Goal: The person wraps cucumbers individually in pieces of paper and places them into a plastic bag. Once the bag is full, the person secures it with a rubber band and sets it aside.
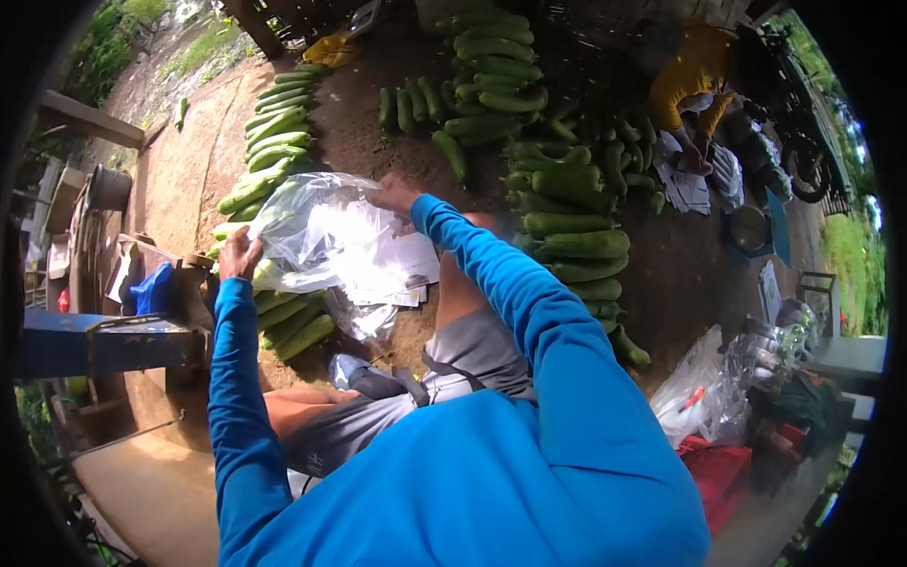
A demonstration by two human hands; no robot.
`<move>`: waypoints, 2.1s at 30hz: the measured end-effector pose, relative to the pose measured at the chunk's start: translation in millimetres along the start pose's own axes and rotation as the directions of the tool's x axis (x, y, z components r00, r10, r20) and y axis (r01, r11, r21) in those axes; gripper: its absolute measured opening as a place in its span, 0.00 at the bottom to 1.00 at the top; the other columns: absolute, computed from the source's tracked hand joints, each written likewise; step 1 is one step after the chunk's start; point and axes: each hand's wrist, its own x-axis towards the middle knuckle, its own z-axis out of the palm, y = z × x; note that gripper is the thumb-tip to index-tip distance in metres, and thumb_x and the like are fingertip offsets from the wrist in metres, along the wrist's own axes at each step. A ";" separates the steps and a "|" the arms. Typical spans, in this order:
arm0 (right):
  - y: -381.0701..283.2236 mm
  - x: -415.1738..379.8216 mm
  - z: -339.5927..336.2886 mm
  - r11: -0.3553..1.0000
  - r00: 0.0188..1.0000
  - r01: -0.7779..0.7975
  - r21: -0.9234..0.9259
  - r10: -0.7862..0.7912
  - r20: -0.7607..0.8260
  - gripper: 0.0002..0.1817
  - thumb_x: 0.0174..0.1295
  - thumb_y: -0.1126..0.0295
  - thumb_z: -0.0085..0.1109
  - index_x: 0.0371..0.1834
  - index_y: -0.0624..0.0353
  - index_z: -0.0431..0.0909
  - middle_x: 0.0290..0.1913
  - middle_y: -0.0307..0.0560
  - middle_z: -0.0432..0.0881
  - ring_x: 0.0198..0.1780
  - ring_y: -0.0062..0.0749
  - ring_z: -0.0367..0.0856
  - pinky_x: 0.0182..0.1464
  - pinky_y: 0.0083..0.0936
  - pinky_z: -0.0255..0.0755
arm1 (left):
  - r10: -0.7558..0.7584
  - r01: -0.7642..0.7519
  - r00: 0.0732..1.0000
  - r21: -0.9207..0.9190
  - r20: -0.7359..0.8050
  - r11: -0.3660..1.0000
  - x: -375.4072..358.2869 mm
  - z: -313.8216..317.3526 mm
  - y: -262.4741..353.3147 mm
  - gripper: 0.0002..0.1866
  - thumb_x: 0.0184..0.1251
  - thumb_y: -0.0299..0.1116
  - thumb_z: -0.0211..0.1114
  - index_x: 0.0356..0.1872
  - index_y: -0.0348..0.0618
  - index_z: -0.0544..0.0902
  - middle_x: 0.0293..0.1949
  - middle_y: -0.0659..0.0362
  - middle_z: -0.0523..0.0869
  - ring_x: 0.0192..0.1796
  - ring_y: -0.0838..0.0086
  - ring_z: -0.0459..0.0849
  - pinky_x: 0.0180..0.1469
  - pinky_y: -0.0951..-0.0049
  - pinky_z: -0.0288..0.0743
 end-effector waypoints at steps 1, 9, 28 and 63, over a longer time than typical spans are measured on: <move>-6.3 -10.3 3.7 0.997 0.998 0.022 0.076 -0.016 -0.067 0.21 0.57 0.48 0.67 0.31 0.59 0.84 0.24 0.42 0.81 0.32 0.26 0.80 0.39 0.26 0.71 | -0.033 0.034 0.999 -0.047 0.022 0.998 -11.9 -29.8 -0.9 0.26 0.50 0.50 0.67 0.49 0.49 0.87 0.40 0.50 0.89 0.44 0.56 0.87 0.51 0.59 0.78; -73.6 -69.8 -5.4 0.819 0.664 0.428 -0.381 -0.571 -0.482 0.29 0.52 0.48 0.68 0.47 0.63 0.80 0.41 0.55 0.82 0.42 0.44 0.83 0.46 0.39 0.76 | 0.299 -0.052 0.680 0.363 -0.670 0.930 -65.2 -81.4 29.0 0.26 0.58 0.44 0.67 0.59 0.47 0.81 0.45 0.48 0.87 0.51 0.56 0.84 0.54 0.60 0.77; 41.2 -72.8 130.0 0.882 0.724 -0.363 -0.300 0.470 0.506 0.28 0.56 0.48 0.66 0.44 0.66 0.83 0.42 0.60 0.85 0.35 0.44 0.86 0.45 0.44 0.79 | -0.258 0.229 0.886 0.119 0.386 0.966 -122.9 57.5 -1.3 0.17 0.53 0.47 0.68 0.41 0.51 0.85 0.33 0.45 0.85 0.42 0.50 0.86 0.47 0.51 0.78; 92.4 -100.0 52.2 0.856 0.926 0.217 0.469 -0.029 -0.376 0.18 0.67 0.56 0.56 0.43 0.62 0.83 0.44 0.51 0.88 0.46 0.43 0.86 0.51 0.39 0.80 | -0.127 0.152 0.950 -0.070 0.284 0.986 -231.0 35.4 67.1 0.15 0.62 0.46 0.59 0.37 0.43 0.81 0.34 0.45 0.85 0.39 0.45 0.84 0.40 0.49 0.75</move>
